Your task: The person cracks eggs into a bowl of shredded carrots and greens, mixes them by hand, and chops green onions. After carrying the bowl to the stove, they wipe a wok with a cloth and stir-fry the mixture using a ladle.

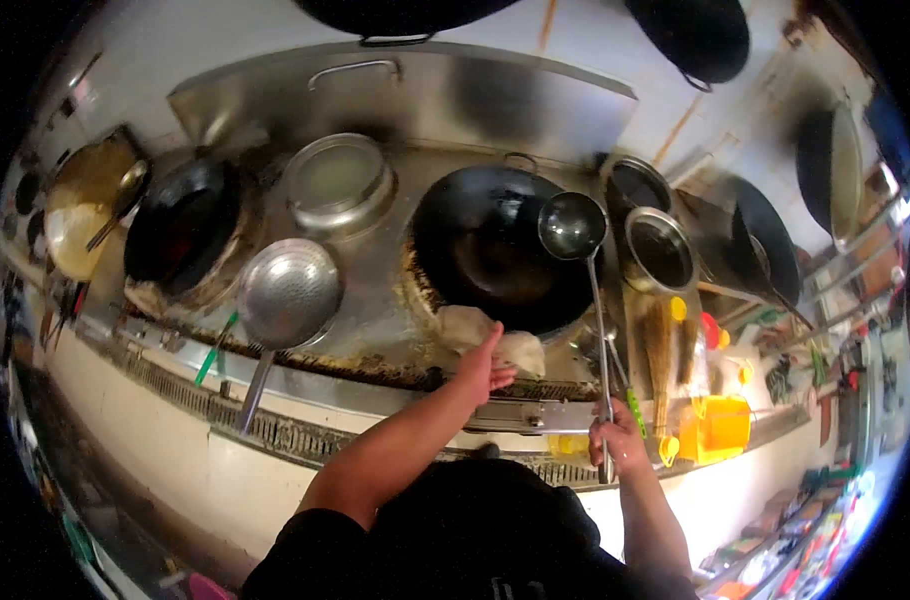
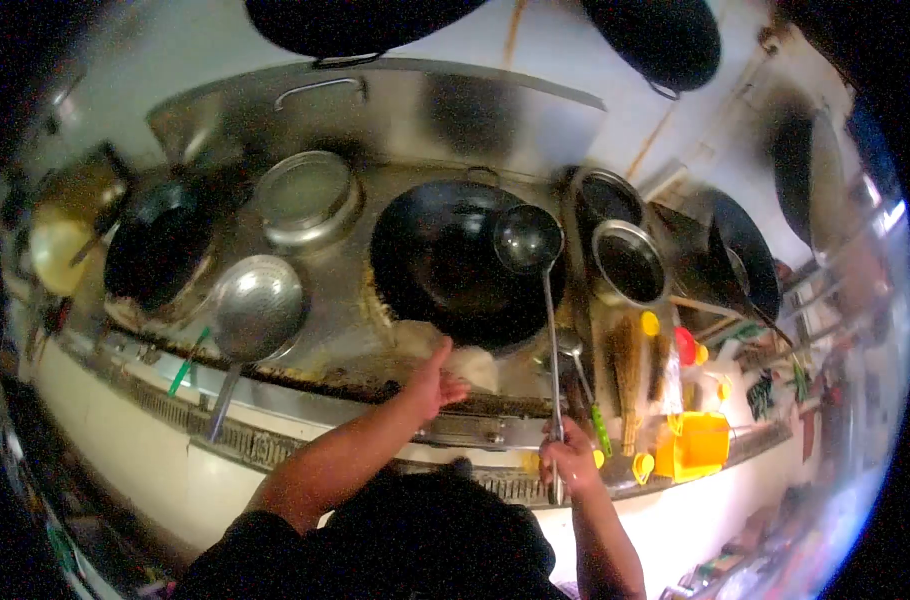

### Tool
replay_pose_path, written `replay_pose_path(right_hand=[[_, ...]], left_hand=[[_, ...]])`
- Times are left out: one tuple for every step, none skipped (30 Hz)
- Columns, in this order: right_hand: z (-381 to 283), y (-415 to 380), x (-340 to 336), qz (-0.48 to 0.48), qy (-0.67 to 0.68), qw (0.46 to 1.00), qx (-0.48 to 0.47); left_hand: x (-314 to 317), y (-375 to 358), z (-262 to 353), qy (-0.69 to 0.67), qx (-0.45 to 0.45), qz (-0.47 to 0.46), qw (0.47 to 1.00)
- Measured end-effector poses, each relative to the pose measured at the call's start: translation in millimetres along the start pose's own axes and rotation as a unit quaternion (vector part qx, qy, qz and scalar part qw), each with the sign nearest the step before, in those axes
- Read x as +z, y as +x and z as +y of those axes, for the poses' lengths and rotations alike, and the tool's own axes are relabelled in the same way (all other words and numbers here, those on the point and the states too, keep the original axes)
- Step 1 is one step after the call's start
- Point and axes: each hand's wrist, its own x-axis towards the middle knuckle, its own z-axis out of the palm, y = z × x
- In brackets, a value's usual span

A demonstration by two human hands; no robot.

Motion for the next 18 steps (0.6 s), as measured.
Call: replay_pose_path(right_hand=[[-3, 1, 5, -0.011, 0.006, 1.0, 0.004], [-5, 3, 12, -0.028, -0.001, 1.0, -0.011], [-6, 5, 16, -0.049, 0.007, 0.999, -0.003], [-8, 9, 22, -0.068, 0.015, 0.998, 0.004], [-15, 11, 32, -0.093, 0.034, 0.995, 0.026], [-20, 13, 43, -0.108, 0.031, 0.993, 0.03], [-25, 16, 57, -0.143, -0.009, 0.989, 0.022], [-28, 20, 70, -0.176, -0.048, 0.983, 0.012], [-27, 27, 80, -0.205, -0.084, 0.975, 0.022], [-25, 35, 95, -0.213, -0.086, 0.973, 0.023], [-22, 44, 115, -0.23, -0.098, 0.966, 0.062], [-15, 54, 135, -0.245, -0.11, 0.958, 0.103], [0, 70, 155, -0.249, -0.109, 0.953, 0.131], [19, 87, 176, -0.251, -0.107, 0.949, 0.159], [29, 102, 201, -0.279, -0.106, 0.934, 0.198], [40, 115, 226, -0.305, -0.103, 0.917, 0.236], [58, 128, 251, -0.303, -0.122, 0.914, 0.239], [78, 139, 275, -0.298, -0.142, 0.912, 0.243]], left_hand=[[-6, -10, -4, -0.007, -0.022, -0.013, 1.0], [-17, -16, -8, -0.015, -0.042, -0.024, 0.999], [-32, -17, -14, -0.03, -0.034, -0.008, 0.999], [-49, -15, -22, 0.034, 0.01, -0.066, 0.997], [-64, -15, -28, 0.102, 0.053, -0.123, 0.986], [-83, -14, -33, 0.093, 0.059, -0.111, 0.988], [-106, -17, -35, 0.134, 0.099, -0.103, 0.981], [-128, -20, -36, 0.176, 0.138, -0.095, 0.97], [-152, -23, -36, 0.171, 0.141, -0.088, 0.971], [-179, -27, -35, 0.201, 0.162, -0.033, 0.966], [-202, -34, -34, 0.23, 0.181, 0.022, 0.956], [-221, -40, -36, 0.226, 0.18, 0.027, 0.957], [-236, -48, -37, 0.168, 0.172, 0.066, 0.968], [-248, -54, -39, 0.111, 0.163, 0.103, 0.975], [-257, -62, -39, 0.113, 0.16, 0.103, 0.975], [-263, -73, -38, 0.116, 0.19, 0.123, 0.967], [-270, -81, -37, 0.118, 0.221, 0.142, 0.958], [-281, -86, -39, 0.121, 0.216, 0.136, 0.959]])
